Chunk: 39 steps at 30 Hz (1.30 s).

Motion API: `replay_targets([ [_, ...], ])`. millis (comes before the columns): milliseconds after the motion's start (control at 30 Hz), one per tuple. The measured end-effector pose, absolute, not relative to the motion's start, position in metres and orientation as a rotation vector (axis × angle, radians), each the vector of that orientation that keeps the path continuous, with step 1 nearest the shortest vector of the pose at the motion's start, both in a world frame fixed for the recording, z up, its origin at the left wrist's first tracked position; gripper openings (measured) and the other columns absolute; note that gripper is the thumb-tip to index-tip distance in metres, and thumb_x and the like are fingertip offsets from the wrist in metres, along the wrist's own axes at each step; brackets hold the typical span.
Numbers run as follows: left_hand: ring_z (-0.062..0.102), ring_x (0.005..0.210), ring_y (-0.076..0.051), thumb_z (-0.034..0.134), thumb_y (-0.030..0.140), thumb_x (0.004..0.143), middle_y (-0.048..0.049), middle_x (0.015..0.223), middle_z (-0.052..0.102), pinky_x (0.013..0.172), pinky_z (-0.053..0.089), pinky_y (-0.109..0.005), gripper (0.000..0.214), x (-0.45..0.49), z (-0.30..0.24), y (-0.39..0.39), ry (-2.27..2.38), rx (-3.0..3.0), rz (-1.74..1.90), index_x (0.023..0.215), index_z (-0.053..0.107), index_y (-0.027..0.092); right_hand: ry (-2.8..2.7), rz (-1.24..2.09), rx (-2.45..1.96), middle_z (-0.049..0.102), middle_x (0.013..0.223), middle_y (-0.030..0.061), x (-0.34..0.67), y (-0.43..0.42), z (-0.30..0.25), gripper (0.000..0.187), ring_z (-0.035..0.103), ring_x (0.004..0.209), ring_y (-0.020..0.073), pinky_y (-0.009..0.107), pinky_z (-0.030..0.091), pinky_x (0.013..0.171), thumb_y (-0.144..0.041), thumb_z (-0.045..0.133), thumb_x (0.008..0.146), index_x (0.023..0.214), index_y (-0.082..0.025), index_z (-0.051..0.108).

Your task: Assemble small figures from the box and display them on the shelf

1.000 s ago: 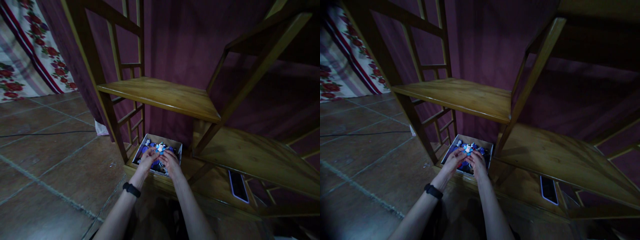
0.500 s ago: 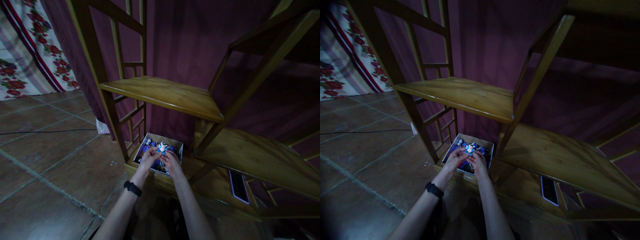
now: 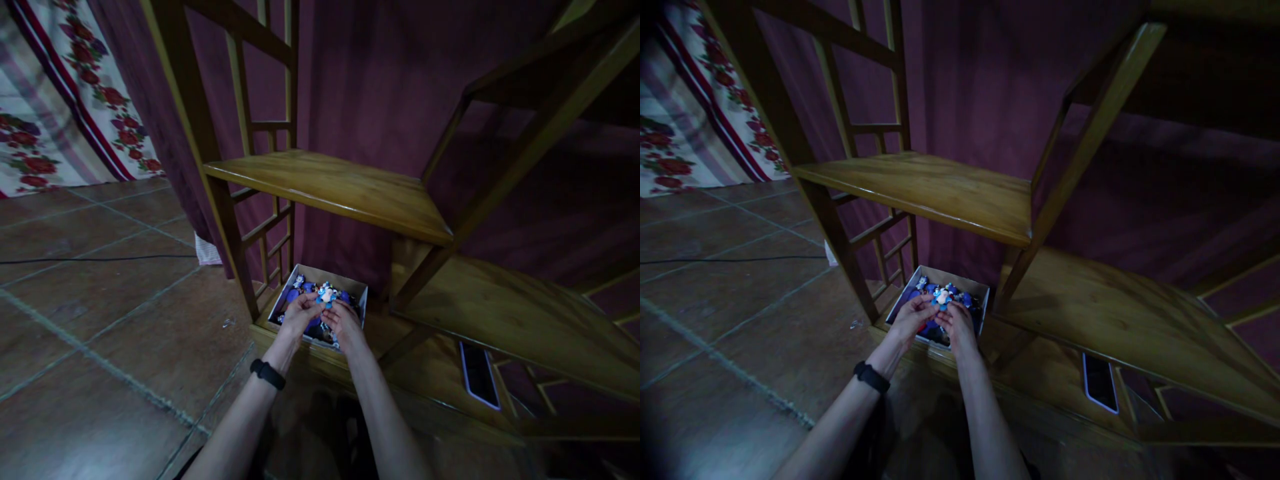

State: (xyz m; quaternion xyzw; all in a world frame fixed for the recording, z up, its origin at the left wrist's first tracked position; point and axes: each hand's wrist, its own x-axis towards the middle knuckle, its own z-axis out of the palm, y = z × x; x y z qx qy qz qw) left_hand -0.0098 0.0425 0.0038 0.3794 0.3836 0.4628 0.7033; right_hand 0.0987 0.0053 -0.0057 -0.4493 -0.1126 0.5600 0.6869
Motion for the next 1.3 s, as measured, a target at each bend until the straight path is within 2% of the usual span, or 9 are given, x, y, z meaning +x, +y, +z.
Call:
replay_targets([
  [300,0.056,0.054,-0.008,0.082,0.021,0.049,0.0017,0.063,0.062,0.054,0.043,-0.020,0.048,-0.0094,0.0023,0.0424,0.857,0.815,1.036,0.092,0.063,0.015,-0.241,1.253,-1.026,0.065,0.058,-0.0011,0.0977,0.0041,-0.0027,0.023,0.062,0.056,0.0132,0.026,0.053,0.057,-0.025,0.069,0.062,0.082,-0.018,0.059],
  [467,0.062,0.061,-0.011,0.081,0.017,0.052,-0.0019,0.068,0.066,0.063,0.048,-0.023,0.045,-0.0102,0.0006,0.0433,0.815,0.751,1.007,0.093,0.064,0.014,-0.249,1.243,-1.033,0.066,0.060,-0.0010,0.0979,0.0040,-0.0025,0.025,0.062,0.055,0.0122,0.024,0.053,0.054,-0.025,0.069,0.062,0.084,-0.018,0.059],
  [833,0.063,0.060,-0.009,0.067,0.004,0.070,-0.0050,0.072,0.067,0.061,0.052,-0.019,0.024,-0.0157,0.0078,0.0444,0.814,0.566,0.927,0.092,0.063,0.012,-0.263,1.255,-1.037,0.068,0.064,-0.0005,0.0983,0.0029,0.0000,0.026,0.061,0.056,0.0114,0.024,0.052,0.057,-0.025,0.071,0.059,0.082,-0.019,0.061],
  [1300,0.064,0.058,-0.009,0.060,0.002,0.075,-0.0073,0.072,0.068,0.059,0.053,-0.019,0.021,-0.0178,0.0035,0.0481,0.771,0.497,0.901,0.095,0.061,0.009,-0.297,1.263,-1.039,0.069,0.068,0.0006,0.0996,0.0026,-0.0009,0.028,0.061,0.060,0.0111,0.024,0.052,0.059,-0.026,0.073,0.058,0.084,-0.019,0.063],
])
